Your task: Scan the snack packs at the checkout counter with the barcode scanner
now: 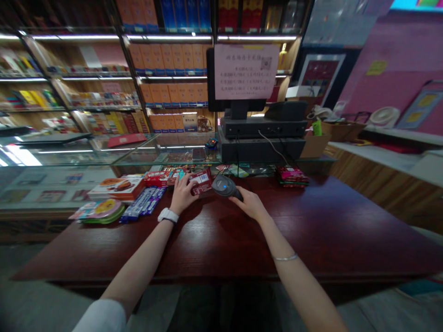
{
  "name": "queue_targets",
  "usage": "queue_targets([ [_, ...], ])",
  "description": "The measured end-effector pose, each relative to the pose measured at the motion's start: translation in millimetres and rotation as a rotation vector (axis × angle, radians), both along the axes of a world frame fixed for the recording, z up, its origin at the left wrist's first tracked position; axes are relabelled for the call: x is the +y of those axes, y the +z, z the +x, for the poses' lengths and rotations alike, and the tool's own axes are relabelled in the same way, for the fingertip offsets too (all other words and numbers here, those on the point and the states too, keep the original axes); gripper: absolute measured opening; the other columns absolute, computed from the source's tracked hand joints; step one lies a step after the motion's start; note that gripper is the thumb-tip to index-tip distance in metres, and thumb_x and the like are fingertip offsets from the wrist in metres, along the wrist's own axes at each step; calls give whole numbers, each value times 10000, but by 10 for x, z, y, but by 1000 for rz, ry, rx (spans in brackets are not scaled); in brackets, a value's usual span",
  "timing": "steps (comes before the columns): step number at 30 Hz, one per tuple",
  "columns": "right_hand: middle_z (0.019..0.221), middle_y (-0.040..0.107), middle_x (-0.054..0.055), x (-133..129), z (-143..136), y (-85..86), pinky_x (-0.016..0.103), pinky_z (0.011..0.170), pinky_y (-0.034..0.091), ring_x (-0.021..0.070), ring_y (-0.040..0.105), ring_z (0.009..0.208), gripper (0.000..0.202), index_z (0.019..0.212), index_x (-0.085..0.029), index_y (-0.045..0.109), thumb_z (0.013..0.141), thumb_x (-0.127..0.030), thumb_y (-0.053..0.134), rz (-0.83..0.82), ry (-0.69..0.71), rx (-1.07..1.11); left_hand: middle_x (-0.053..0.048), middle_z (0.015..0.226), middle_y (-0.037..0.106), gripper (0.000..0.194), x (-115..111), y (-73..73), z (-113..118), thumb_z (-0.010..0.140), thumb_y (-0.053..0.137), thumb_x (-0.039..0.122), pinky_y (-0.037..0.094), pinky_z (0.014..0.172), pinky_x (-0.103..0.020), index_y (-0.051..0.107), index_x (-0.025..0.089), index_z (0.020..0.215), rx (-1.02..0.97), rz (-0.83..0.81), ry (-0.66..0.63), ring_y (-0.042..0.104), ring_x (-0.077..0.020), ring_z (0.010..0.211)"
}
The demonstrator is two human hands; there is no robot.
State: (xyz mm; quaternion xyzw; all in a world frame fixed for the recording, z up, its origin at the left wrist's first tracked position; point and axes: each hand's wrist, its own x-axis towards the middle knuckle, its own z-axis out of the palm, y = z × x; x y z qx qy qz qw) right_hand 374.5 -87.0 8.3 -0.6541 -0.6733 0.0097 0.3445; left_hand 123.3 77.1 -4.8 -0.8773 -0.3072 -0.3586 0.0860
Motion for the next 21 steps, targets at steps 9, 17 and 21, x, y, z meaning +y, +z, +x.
queue_targets([
  [9, 1053, 729, 105, -8, 4, 21, 369, 812, 522, 275, 700, 932, 360, 1148, -198, 606, 913, -454, 512, 14, 6, 8, -134, 1433, 494, 336, -7, -16, 1, 733, 672, 257, 194, 1205, -559, 611, 222, 1062, 24, 8, -1, 427, -315, 1364],
  [17, 1051, 730, 108, -17, -5, 22, 357, 805, 523, 274, 702, 935, 376, 1163, -193, 599, 917, -462, 505, 7, -10, -15, -125, 1435, 493, 328, -12, -14, 3, 729, 676, 273, 180, 1211, -558, 612, 230, 1048, 24, -7, -14, 426, -314, 1366],
  [21, 1095, 721, 124, -8, 4, 3, 383, 828, 527, 287, 699, 962, 394, 1191, -186, 588, 918, -457, 506, 8, -12, -19, -132, 1444, 485, 350, -25, 2, -4, 727, 679, 259, 200, 1202, -565, 617, 223, 1069, 15, -17, -18, 420, -326, 1370],
])
